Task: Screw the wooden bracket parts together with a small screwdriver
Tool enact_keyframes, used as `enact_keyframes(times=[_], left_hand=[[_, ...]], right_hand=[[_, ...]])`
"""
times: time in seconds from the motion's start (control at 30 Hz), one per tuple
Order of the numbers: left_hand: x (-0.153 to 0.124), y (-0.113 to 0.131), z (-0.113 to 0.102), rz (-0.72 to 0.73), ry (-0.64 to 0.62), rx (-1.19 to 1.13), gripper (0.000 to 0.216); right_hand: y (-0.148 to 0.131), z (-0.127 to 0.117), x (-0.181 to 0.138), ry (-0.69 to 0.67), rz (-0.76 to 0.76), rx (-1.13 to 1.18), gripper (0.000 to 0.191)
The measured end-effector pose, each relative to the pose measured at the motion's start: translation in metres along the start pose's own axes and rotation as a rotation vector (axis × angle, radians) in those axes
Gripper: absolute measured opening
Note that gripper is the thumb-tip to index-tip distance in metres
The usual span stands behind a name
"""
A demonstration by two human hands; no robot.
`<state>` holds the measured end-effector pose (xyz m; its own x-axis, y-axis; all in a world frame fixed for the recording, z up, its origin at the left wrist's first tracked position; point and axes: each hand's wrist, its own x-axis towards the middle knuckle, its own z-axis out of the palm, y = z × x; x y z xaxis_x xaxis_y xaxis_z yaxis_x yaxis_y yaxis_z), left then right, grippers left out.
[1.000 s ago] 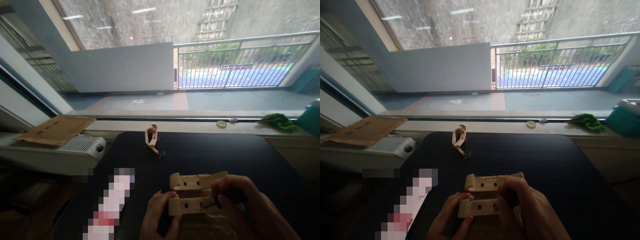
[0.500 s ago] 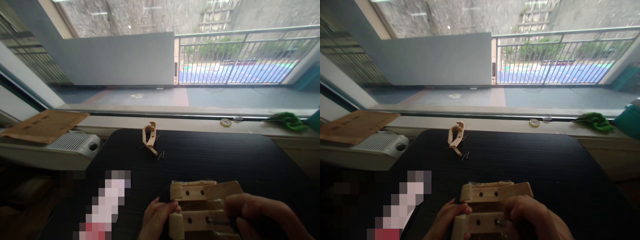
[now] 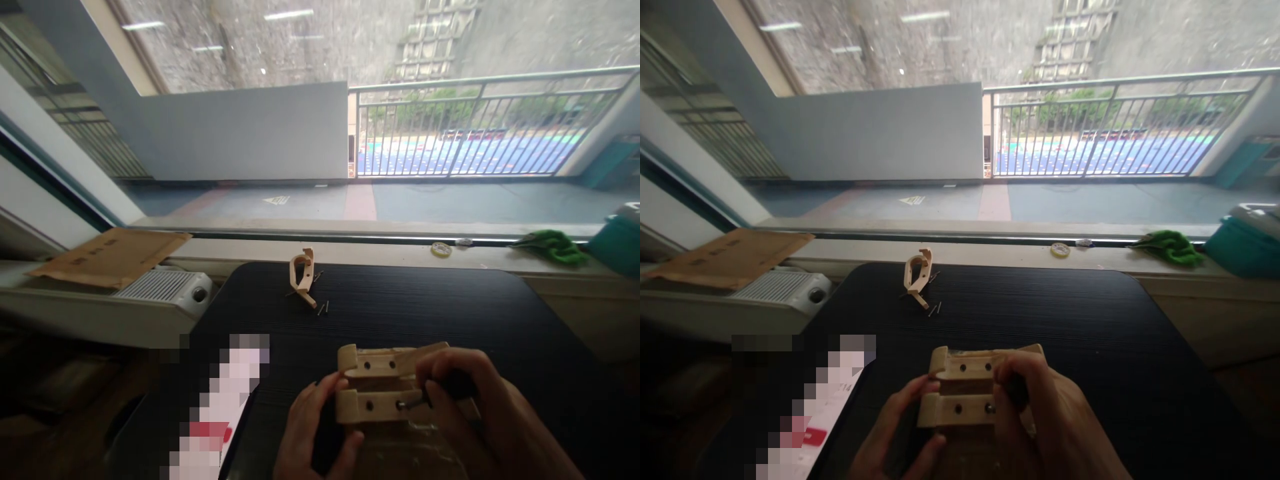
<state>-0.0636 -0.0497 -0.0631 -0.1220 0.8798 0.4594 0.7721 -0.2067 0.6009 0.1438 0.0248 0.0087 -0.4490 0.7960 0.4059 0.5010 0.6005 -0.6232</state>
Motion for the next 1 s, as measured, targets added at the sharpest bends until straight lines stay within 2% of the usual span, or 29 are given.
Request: enact_keyframes(times=[0.1,0.17,0.2,0.33,0.4,0.47,0.63,0.8,1.0], left_hand=[[0.008,0.009,-0.016,0.143,0.079,0.113,0.046],[0.02,0.02,-0.022,0.268,0.062,0.154,0.038],[0.029,0.026,-0.022,0.297,0.022,0.158,0.033],[0.06,0.048,-0.012,0.255,-0.288,0.109,0.018],[0.07,0.052,-0.005,0.294,-0.421,0.105,0.019],[0.074,0.053,0.001,0.325,-0.509,0.118,0.009],[0.076,0.052,0.005,0.338,-0.536,0.166,0.008],[0.084,0.051,0.011,0.421,-0.567,0.234,0.008],[0.085,0.048,0.016,0.391,-0.592,0.23,0.01]], right_hand=[[0.0,-0.002,0.0,-0.045,0.023,-0.003,0.011],[0.001,-0.002,0.0,-0.064,0.04,0.002,0.008],[0.002,-0.003,0.001,-0.073,0.047,0.003,0.006],[-0.001,-0.003,0.006,-0.134,0.011,-0.018,0.005],[-0.004,-0.003,0.008,-0.174,-0.027,-0.035,0.005],[-0.008,-0.003,0.01,-0.205,-0.055,-0.046,0.005],[-0.01,-0.004,0.012,-0.193,-0.056,-0.045,0.006],[-0.011,-0.008,0.019,-0.227,-0.063,-0.064,0.008],[-0.026,-0.033,0.031,-0.346,-0.097,-0.308,0.018]])
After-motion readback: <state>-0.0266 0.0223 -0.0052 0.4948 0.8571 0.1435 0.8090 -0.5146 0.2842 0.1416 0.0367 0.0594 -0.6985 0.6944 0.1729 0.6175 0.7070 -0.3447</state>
